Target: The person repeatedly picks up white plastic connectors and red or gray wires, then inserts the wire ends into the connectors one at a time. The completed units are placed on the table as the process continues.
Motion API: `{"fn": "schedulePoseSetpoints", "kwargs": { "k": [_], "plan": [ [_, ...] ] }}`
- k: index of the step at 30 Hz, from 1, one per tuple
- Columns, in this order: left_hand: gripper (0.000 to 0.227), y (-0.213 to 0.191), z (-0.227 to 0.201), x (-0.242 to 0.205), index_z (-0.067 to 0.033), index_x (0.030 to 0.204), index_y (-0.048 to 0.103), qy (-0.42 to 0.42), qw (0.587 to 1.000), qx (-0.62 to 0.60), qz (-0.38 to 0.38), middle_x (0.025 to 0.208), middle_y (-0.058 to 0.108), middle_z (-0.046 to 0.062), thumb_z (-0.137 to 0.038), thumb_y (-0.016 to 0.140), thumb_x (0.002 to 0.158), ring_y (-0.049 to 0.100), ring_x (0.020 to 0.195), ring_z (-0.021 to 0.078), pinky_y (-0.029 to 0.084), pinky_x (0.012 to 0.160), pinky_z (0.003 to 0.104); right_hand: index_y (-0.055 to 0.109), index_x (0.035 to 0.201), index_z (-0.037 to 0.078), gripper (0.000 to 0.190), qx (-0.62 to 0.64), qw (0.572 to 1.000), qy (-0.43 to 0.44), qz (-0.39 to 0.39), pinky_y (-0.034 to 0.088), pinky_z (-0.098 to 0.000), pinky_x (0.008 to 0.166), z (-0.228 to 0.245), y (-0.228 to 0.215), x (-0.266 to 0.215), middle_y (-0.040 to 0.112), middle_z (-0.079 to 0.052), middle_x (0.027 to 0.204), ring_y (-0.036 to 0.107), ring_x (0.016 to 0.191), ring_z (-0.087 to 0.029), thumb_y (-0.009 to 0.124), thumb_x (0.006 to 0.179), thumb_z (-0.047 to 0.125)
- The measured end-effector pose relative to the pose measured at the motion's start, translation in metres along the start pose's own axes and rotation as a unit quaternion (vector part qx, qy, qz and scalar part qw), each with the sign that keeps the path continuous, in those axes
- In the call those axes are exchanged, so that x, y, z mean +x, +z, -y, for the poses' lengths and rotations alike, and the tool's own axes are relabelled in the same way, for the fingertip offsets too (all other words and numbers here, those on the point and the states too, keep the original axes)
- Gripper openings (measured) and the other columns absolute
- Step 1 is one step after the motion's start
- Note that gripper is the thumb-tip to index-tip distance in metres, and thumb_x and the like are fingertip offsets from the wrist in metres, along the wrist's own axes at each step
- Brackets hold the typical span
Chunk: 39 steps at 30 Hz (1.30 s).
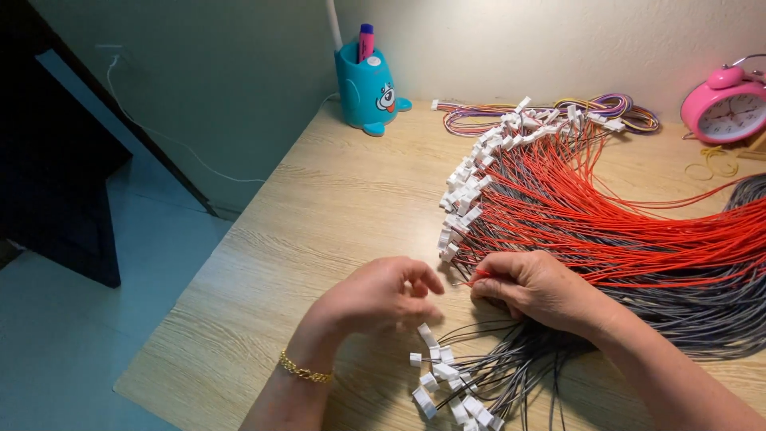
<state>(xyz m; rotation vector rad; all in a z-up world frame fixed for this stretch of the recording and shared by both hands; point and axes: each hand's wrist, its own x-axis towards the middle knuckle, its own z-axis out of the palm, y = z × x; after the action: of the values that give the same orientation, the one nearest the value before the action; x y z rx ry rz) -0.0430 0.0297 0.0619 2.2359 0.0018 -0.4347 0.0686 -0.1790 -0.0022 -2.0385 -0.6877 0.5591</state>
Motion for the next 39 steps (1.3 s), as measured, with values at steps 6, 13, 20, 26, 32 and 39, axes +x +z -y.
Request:
{"fn": "schedulePoseSetpoints", "kwargs": {
  "k": [6,13,20,26,32,39],
  "plan": [
    [0.031,-0.001,0.037,0.018,-0.0135,0.104,0.073,0.085,0.992,0.045,0.075,0.092,0.064,0.008,-0.016,0.076,0.072,0.063,0.082,0.0167,0.053,0.074,0.031,0.078,0.081,0.006,0.012,0.039,0.999,-0.01,-0.003,0.049,-0.0254,0.044,0.002,0.0,0.0,0.071,-0.01,0.054,0.059,0.038,-0.016,0.068,0.085,0.009],
    [0.018,0.01,0.039,0.026,-0.0201,0.09,0.074,0.123,0.978,0.159,0.049,0.088,0.062,0.007,-0.019,0.078,0.073,0.068,0.085,0.0264,0.055,0.075,0.037,0.079,0.08,0.007,0.013,0.01,1.0,-0.007,-0.005,0.048,-0.024,0.043,-0.003,-0.001,0.003,0.067,-0.009,0.049,0.06,0.038,-0.015,0.068,0.086,0.011],
    [0.012,0.01,0.054,0.04,-0.014,0.099,0.068,0.077,0.994,-0.064,0.033,0.078,0.067,0.006,-0.01,0.068,0.088,0.067,0.064,0.0133,0.056,0.061,0.026,0.08,0.08,0.004,0.009,0.074,0.997,-0.012,-0.012,0.045,-0.0234,0.041,-0.018,0.002,0.008,0.072,-0.009,0.056,0.056,0.038,-0.014,0.072,0.082,0.006],
    [0.024,0.02,0.056,0.056,0.0019,0.108,0.066,0.076,0.938,-0.339,-0.018,0.09,0.065,0.017,0.005,0.063,0.084,0.07,0.077,0.0201,0.063,0.069,0.03,0.082,0.078,0.004,0.009,0.081,0.995,-0.032,-0.037,0.044,-0.0233,0.044,-0.03,0.005,0.012,0.07,-0.007,0.055,0.054,0.045,-0.012,0.073,0.081,0.007],
    [0.024,0.018,0.035,0.047,0.0035,0.108,0.066,0.025,0.878,-0.478,-0.031,0.089,0.066,0.016,-0.003,0.064,0.085,0.069,0.078,0.022,0.059,0.074,0.03,0.084,0.078,0.01,0.01,0.009,0.998,-0.026,-0.051,0.032,-0.0236,0.046,-0.021,0.005,0.01,0.055,0.003,0.054,0.041,0.05,-0.007,0.078,0.082,0.017],
    [0.016,0.031,0.047,0.062,0.0065,0.1,0.067,0.063,0.839,-0.538,-0.053,0.083,0.065,0.016,0.004,0.068,0.085,0.064,0.071,0.0214,0.059,0.066,0.028,0.082,0.077,0.009,0.012,0.026,0.994,-0.053,-0.097,0.035,-0.0236,0.049,-0.02,0.003,0.009,0.059,0.003,0.064,0.043,0.054,-0.007,0.077,0.081,0.019]
  ]
}}
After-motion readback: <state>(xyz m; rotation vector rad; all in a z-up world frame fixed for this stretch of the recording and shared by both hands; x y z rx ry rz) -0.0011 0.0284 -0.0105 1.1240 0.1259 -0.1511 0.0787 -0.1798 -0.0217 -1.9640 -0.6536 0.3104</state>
